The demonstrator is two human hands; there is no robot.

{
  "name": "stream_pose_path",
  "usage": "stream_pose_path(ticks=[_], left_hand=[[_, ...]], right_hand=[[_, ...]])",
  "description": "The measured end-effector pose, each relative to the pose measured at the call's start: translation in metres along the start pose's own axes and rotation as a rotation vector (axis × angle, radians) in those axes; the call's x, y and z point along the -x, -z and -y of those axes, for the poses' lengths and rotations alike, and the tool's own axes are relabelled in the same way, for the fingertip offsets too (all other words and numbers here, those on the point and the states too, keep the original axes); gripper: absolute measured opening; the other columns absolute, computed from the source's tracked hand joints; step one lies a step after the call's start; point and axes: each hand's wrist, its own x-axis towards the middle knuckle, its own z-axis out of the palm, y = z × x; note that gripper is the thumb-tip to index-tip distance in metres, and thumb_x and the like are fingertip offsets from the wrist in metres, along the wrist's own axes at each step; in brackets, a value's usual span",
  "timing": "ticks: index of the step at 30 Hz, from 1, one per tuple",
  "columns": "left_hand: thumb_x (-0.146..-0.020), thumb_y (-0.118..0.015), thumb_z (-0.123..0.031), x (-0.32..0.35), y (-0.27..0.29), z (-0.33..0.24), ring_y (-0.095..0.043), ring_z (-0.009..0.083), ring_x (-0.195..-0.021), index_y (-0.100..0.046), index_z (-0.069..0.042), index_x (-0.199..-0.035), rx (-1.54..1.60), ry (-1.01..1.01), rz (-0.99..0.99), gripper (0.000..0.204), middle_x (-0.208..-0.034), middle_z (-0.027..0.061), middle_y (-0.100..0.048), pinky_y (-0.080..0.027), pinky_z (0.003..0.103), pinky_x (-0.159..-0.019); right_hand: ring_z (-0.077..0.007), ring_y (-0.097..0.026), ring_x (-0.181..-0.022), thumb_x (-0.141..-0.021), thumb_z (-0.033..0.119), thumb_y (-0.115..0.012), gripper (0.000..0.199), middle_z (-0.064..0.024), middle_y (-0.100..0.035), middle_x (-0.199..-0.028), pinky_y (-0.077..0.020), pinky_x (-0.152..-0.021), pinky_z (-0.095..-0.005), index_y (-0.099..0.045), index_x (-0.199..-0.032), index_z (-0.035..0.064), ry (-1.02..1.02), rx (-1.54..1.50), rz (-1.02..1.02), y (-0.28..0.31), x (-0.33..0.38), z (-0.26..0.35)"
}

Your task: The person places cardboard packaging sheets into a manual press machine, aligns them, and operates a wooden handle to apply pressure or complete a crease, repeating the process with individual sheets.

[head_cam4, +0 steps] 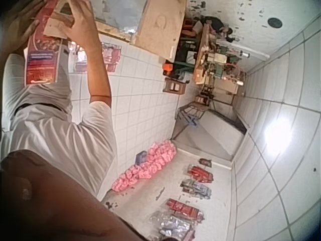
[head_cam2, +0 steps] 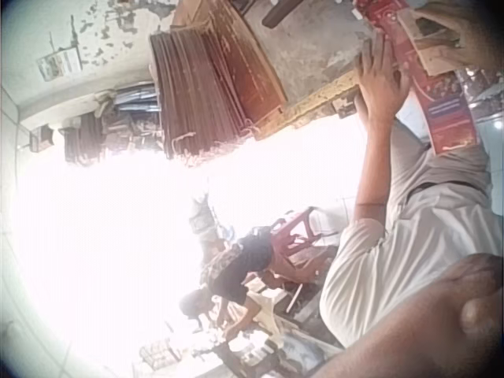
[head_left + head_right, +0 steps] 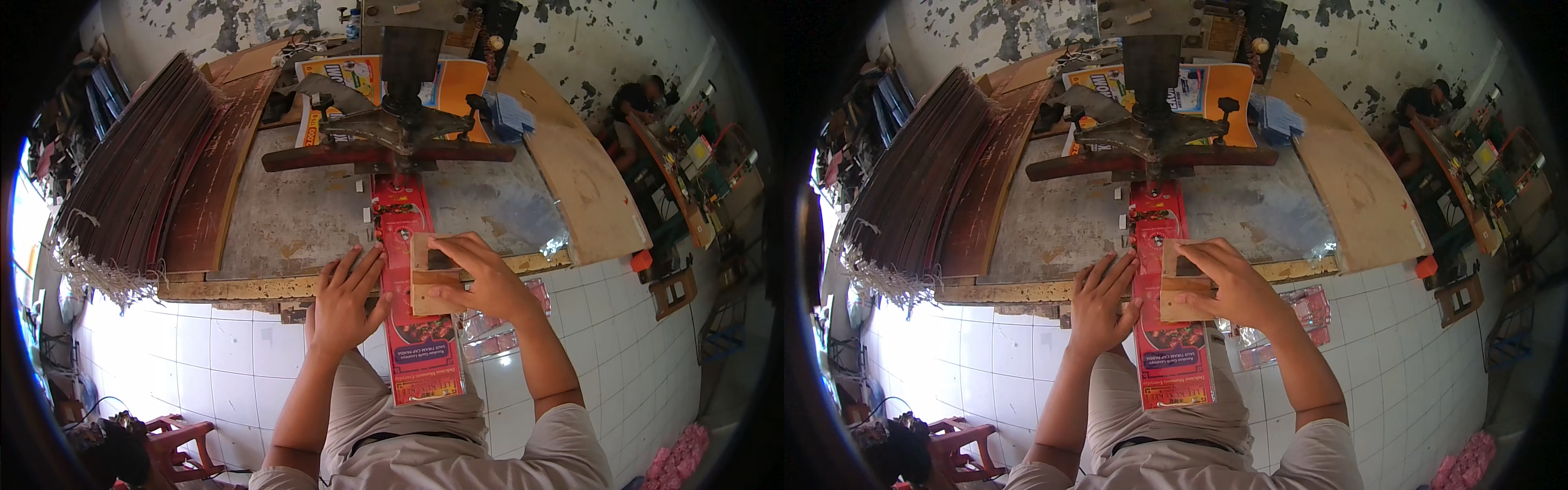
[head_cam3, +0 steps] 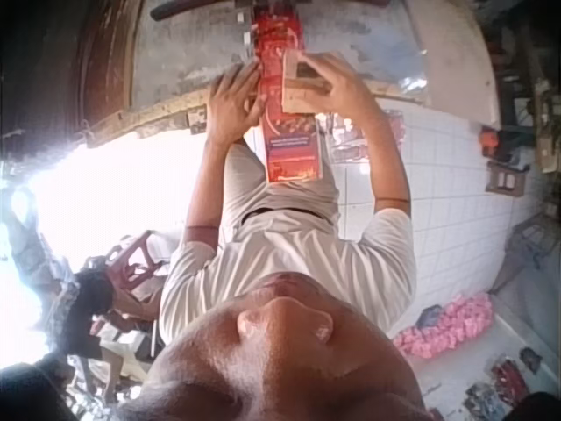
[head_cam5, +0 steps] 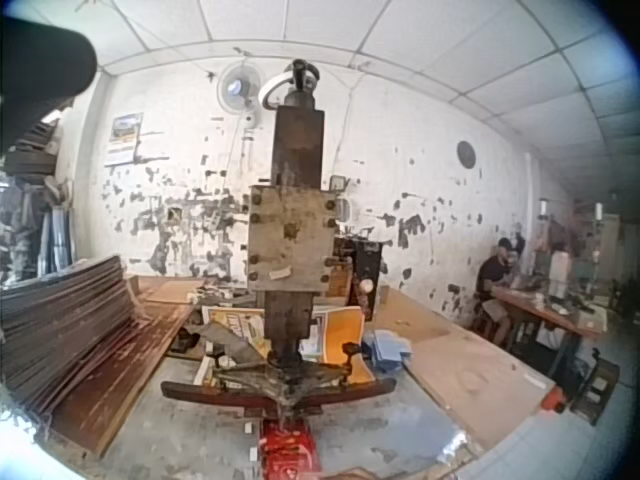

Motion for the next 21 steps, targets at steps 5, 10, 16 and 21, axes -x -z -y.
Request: stream_pose_path(ticks=[5, 10, 16, 21], left_hand=[[-0.096, -0.072, -0.03, -0.0002, 0.0001, -0.0002, -0.057, 0.0354, -0.151, -0.068, -0.008, -0.153, 0.001, 0.002, 0.001, 0.061, -0.165, 0.0063, -0.064, -0.041, 0.056, -0.123], [-0.096, -0.072, -0.03, -0.0007, 0.0004, -0.0011, -0.057, 0.0353, -0.151, -0.068, -0.008, -0.153, 0.009, 0.006, 0.001, 0.061, -0.165, 0.0061, -0.063, -0.041, 0.056, -0.123], [-0.097, -0.071, -0.031, 0.0001, 0.0008, -0.0015, -0.056, 0.0354, -0.152, -0.067, -0.009, -0.154, -0.003, 0.006, 0.007, 0.061, -0.165, 0.0063, -0.063, -0.041, 0.057, -0.124], [-0.097, -0.07, -0.03, -0.0003, 0.0012, -0.0015, -0.056, 0.0357, -0.151, -0.067, -0.008, -0.154, 0.003, 0.003, 0.004, 0.061, -0.165, 0.0069, -0.063, -0.04, 0.057, -0.124]], right_hand=[[-0.0356, -0.062, -0.139, -0.088, 0.022, -0.094, 0.077, -0.0176, -0.067, -0.15, -0.0546, -0.116, -0.047, -0.062, -0.155, -0.0001, -0.029, -0.016, 0.023, 0.0012, 0.0003, 0.0006], [-0.0358, -0.061, -0.141, -0.089, 0.021, -0.093, 0.074, -0.0181, -0.067, -0.151, -0.0537, -0.118, -0.0471, -0.063, -0.154, -0.001, -0.036, -0.023, 0.025, 0.0, 0.0012, -0.001], [-0.0357, -0.059, -0.145, -0.09, 0.017, -0.091, 0.075, -0.0185, -0.066, -0.154, -0.0523, -0.12, -0.0465, -0.062, -0.156, -0.0014, -0.044, -0.034, 0.052, -0.0006, 0.0018, -0.0014], [-0.0366, -0.06, -0.142, -0.087, 0.009, -0.091, 0.075, -0.018, -0.068, -0.151, -0.0519, -0.119, -0.0457, -0.063, -0.156, 0.0006, -0.032, -0.058, 0.031, -0.0029, 0.003, -0.0018]])
